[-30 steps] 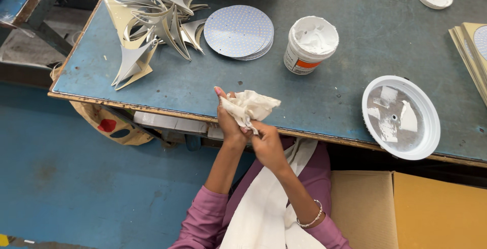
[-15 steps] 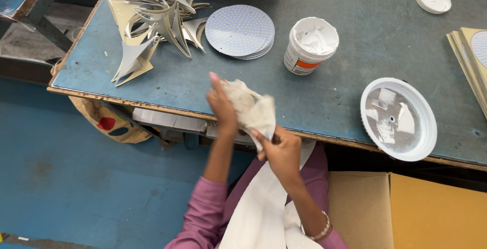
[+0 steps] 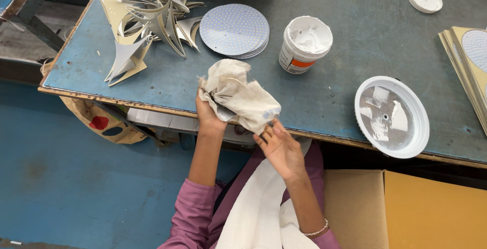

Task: The person opens a cardboard box, applies white paste to the interior of a round plastic fixture with a spatula, and wipes the surface with a cloth.

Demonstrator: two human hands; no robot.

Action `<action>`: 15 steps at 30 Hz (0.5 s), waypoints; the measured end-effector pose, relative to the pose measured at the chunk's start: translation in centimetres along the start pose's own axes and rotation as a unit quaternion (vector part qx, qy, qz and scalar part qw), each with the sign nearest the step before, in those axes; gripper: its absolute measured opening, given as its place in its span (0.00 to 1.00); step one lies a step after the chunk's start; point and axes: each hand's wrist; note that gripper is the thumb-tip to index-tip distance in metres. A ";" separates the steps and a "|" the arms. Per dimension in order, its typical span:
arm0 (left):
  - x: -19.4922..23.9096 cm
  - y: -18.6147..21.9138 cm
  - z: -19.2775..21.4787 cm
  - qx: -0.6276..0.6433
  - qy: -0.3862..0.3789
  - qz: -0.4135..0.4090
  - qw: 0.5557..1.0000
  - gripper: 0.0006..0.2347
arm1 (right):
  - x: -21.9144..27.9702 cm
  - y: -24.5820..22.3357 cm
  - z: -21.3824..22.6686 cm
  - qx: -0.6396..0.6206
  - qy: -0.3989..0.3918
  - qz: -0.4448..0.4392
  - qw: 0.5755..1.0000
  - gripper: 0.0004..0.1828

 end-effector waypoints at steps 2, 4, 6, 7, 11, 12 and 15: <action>0.0 -0.1 0.1 0.009 -0.011 -0.003 1.000 0.22 | 0.0 0.3 -0.8 0.002 -0.006 -0.023 1.000 0.39; 0.0 -0.1 0.3 0.020 -0.020 -0.004 1.000 0.23 | 0.0 0.6 -1.5 0.005 -0.014 -0.032 0.999 0.39; 0.0 0.0 0.4 0.034 -0.028 -0.003 0.999 0.22 | -0.2 0.8 -1.7 0.013 -0.025 -0.026 0.999 0.39; 0.0 0.0 0.5 0.035 -0.032 -0.006 0.999 0.22 | -0.3 1.0 -1.7 0.021 -0.017 -0.015 1.000 0.36; 0.5 -0.2 1.3 0.047 -0.060 -0.017 0.997 0.20 | -1.2 2.1 -0.8 0.050 0.022 0.028 0.998 0.25; 0.7 -0.3 1.6 0.053 -0.070 -0.020 0.996 0.20 | -1.5 2.5 -0.4 0.056 0.034 0.039 0.997 0.22; 1.1 -1.1 2.8 0.085 -0.114 -0.037 0.989 0.21 | -3.0 2.9 0.1 0.067 0.078 0.107 0.989 0.17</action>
Point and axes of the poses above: each hand's wrist, its own x-axis away from the middle knuckle, its own z-axis out of the back of the hand, y = z × x, and after that the axes turned 13 degrees about x, right-handed
